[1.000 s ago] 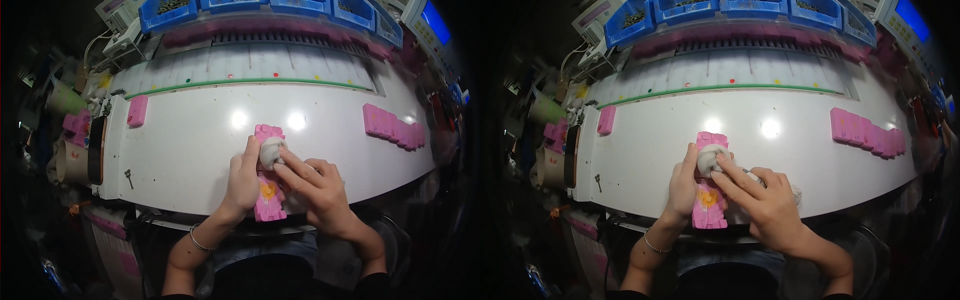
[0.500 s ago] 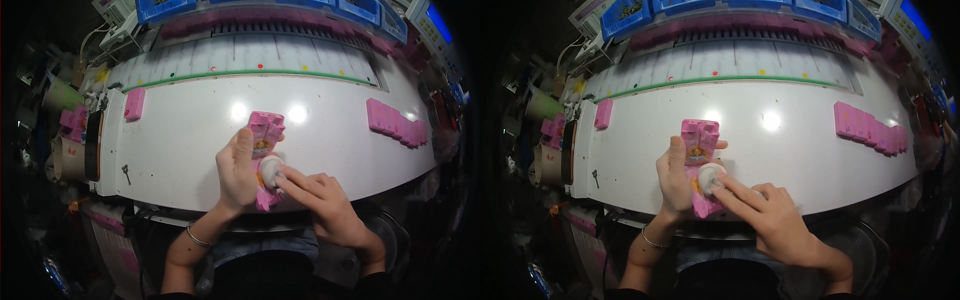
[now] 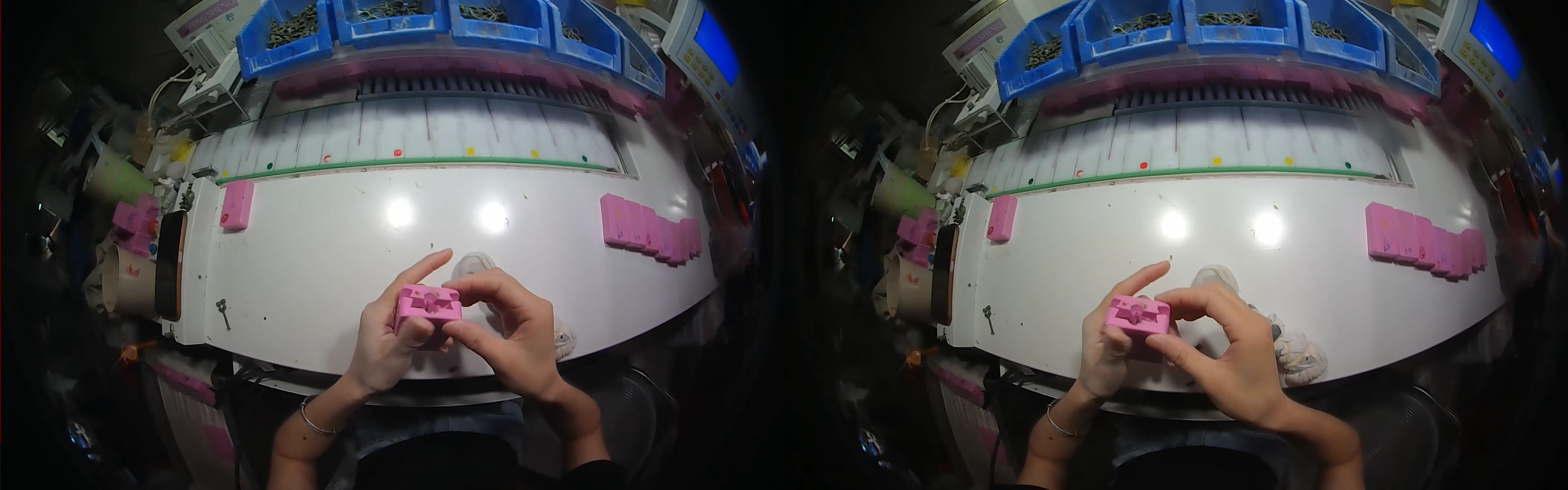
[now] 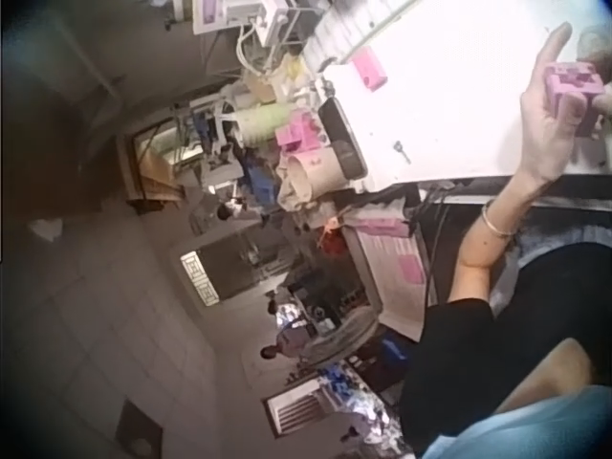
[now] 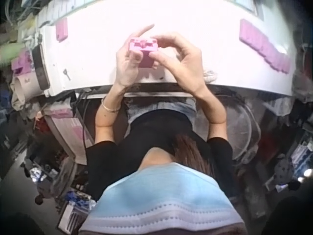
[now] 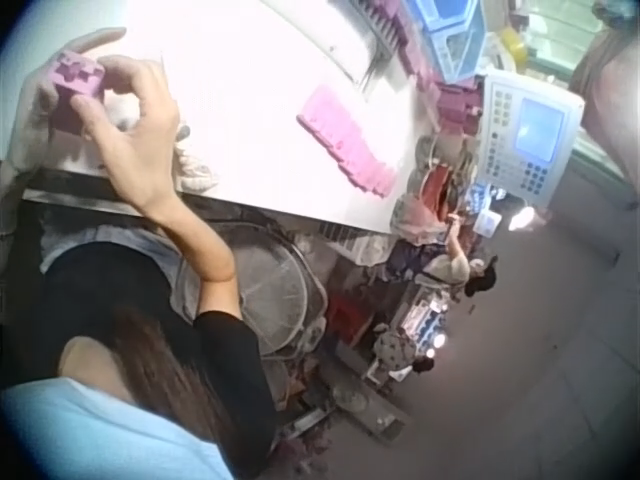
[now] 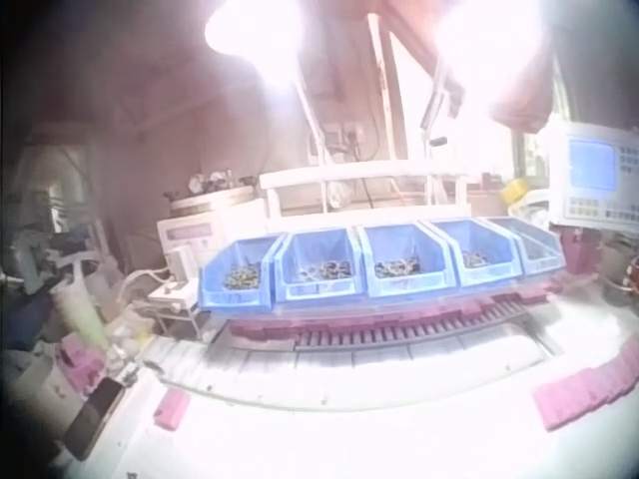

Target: Assembling small metal lock or latch components inside pink plastic molds at a production station.

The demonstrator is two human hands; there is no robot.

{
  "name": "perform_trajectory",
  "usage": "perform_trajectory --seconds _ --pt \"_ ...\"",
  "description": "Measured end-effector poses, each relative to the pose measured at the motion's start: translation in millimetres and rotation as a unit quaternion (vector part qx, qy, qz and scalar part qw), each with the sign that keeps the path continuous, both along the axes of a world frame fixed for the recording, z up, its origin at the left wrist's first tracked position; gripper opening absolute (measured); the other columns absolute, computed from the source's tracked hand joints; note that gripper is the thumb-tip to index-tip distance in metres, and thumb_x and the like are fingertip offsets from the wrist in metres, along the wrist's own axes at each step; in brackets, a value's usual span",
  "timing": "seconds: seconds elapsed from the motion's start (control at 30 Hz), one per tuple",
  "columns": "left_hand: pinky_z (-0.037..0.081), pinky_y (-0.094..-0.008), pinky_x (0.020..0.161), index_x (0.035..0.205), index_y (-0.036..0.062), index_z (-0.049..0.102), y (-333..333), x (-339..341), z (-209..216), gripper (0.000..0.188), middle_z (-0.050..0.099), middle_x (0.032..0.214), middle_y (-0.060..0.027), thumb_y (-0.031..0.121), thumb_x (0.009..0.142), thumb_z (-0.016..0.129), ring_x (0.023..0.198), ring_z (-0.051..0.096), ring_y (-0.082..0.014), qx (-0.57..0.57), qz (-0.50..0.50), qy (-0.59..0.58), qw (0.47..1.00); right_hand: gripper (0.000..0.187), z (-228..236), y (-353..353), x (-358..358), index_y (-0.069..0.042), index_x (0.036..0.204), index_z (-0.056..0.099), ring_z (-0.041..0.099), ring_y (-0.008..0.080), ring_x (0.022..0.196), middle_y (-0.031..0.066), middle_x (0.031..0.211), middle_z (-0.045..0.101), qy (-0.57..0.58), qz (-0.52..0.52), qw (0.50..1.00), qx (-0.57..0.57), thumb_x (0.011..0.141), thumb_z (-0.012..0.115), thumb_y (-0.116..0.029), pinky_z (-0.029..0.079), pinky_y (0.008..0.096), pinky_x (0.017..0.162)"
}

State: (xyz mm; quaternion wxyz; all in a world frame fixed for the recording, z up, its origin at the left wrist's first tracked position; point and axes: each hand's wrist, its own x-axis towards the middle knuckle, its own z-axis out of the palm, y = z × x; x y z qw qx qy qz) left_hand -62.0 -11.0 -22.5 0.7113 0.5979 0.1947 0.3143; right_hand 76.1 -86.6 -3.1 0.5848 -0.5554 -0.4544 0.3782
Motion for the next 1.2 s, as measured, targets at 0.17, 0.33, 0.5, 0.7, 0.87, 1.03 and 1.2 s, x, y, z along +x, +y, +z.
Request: perform_trajectory --seconds 0.17,0.33,0.5,0.7,0.87,1.03,1.2 --pt "0.047 -0.0204 0.063 0.129 0.0016 0.043 7 0 2 0.063 0.058 0.082 -0.0034 0.044 0.084 0.057 0.067 0.054 -0.0071 -0.044 -0.026 -0.007 0.999 0.020 3 4 -4 0.002 0.090 0.060 0.055 0.0143 0.075 0.0073 0.081 0.060 0.075 -0.015 0.997 -0.008 0.072 0.067 0.001 0.044 0.0255 0.072" --pt "0.047 -0.0207 0.062 0.128 0.0018 0.043 14 -10 7 0.055 0.058 0.083 -0.0048 0.040 0.089 0.050 0.067 0.055 -0.0073 -0.060 -0.005 0.017 0.998 0.021 -7 15 -14 0.002 0.093 0.059 0.055 0.0139 0.075 0.0073 0.080 0.059 0.056 -0.012 0.998 -0.006 0.073 0.065 0.002 0.044 0.0253 0.072" --pt "0.050 -0.0303 0.061 0.129 -0.0045 0.033 57 -8 17 0.067 0.058 0.080 -0.0100 0.050 0.095 0.015 0.065 0.058 -0.0180 -0.148 0.142 0.015 0.979 0.034 -10 27 -24 0.000 0.107 0.055 0.056 0.0150 0.080 0.0087 0.086 0.060 0.024 -0.090 0.995 0.036 0.074 0.064 0.003 0.045 0.0268 0.072" --pt "0.049 -0.0361 0.078 0.101 -0.0023 0.052 202 -71 22 0.024 0.057 0.091 -0.0103 0.018 0.089 0.047 0.086 0.059 -0.0199 -0.088 0.371 0.013 0.924 0.024 -27 33 -27 -0.001 0.097 0.059 0.060 0.0188 0.077 0.0100 0.084 0.062 -0.132 0.008 0.991 0.008 0.074 0.063 0.002 0.047 0.0276 0.069" --pt "0.047 -0.0255 0.073 0.089 -0.0019 0.060 291 -102 9 0.028 0.063 0.085 -0.0082 0.017 0.070 0.071 0.084 0.059 -0.0121 0.137 0.491 0.271 0.817 0.012 -29 31 -33 0.004 0.090 0.060 0.064 0.0159 0.073 0.0107 0.082 0.062 -0.136 0.050 0.989 -0.002 0.078 0.058 0.006 0.050 0.0234 0.066" --pt "0.047 -0.0368 0.076 0.086 -0.0019 0.061 324 -103 0 0.046 0.062 0.086 -0.0179 0.024 0.054 0.080 0.084 0.060 -0.0307 0.269 0.521 0.459 0.668 0.010 -26 31 -32 0.003 0.088 0.061 0.066 0.0167 0.074 0.0108 0.079 0.063 -0.167 0.069 0.983 -0.032 0.079 0.059 0.005 0.051 0.0243 0.067" --pt "0.048 -0.0406 0.074 0.088 -0.0027 0.060 313 -116 -8 0.041 0.061 0.086 -0.0201 0.031 0.068 0.073 0.082 0.060 -0.0353 0.461 0.487 0.502 0.546 0.010 -25 36 -32 0.002 0.087 0.061 0.066 0.0193 0.073 0.0120 0.078 0.064 -0.211 0.078 0.974 -0.016 0.077 0.061 0.004 0.051 0.0251 0.066"
